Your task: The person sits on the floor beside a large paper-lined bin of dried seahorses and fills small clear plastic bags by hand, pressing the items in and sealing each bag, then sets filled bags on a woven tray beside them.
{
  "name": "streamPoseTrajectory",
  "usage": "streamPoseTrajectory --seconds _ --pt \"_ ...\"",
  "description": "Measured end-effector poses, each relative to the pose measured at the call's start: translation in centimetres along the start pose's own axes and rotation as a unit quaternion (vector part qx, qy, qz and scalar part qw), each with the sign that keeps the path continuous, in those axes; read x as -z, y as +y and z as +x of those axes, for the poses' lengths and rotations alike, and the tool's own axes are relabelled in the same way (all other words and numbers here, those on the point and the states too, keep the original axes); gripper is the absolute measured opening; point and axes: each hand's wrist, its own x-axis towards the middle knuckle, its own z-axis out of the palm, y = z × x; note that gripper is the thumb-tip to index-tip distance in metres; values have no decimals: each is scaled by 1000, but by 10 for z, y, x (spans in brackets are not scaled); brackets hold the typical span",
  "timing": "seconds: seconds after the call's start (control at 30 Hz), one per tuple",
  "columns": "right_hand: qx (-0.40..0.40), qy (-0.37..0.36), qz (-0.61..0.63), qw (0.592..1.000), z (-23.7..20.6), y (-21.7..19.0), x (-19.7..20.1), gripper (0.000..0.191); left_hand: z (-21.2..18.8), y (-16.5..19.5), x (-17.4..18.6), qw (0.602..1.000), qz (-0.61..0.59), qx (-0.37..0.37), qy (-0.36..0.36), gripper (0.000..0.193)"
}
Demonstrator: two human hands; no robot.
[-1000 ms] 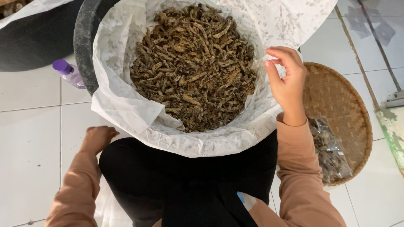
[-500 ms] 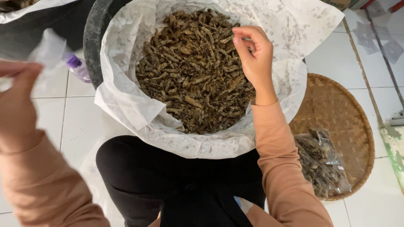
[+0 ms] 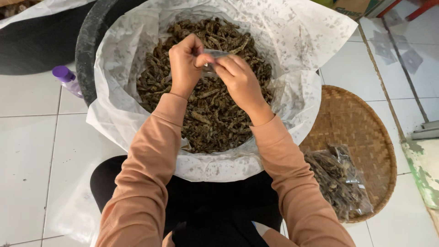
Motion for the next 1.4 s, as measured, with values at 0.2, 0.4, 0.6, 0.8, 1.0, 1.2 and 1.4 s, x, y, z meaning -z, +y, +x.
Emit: streamPoseTrajectory --seconds 0.2,0.4,0.6,0.8,1.0,1.2,1.4 --pt "-312 -185 298 883 2 -1 -21 37 -30 -21 -13 988 132 -70 -25 72" --pt "-97 -157 214 959 -16 22 -44 76 -14 -63 -22 900 -190 130 371 84" --pt "-94 -215 354 905 -33 27 -59 92 -35 -75 -24 788 -540 289 -61 110" --pt "-250 -114 334 902 -31 37 -61 53 -64 -24 -70 762 -533 324 -173 118" --pt "-117 -113 318 934 -44 40 -78 69 -40 -62 -43 710 -611 331 -115 116" --pt "-188 -85 321 924 -50 21 -100 65 -50 -68 -37 827 -459 292 -142 118" --pt "-244 -183 340 889 -55 30 -106 70 -29 -128 -23 815 -512 269 31 92"
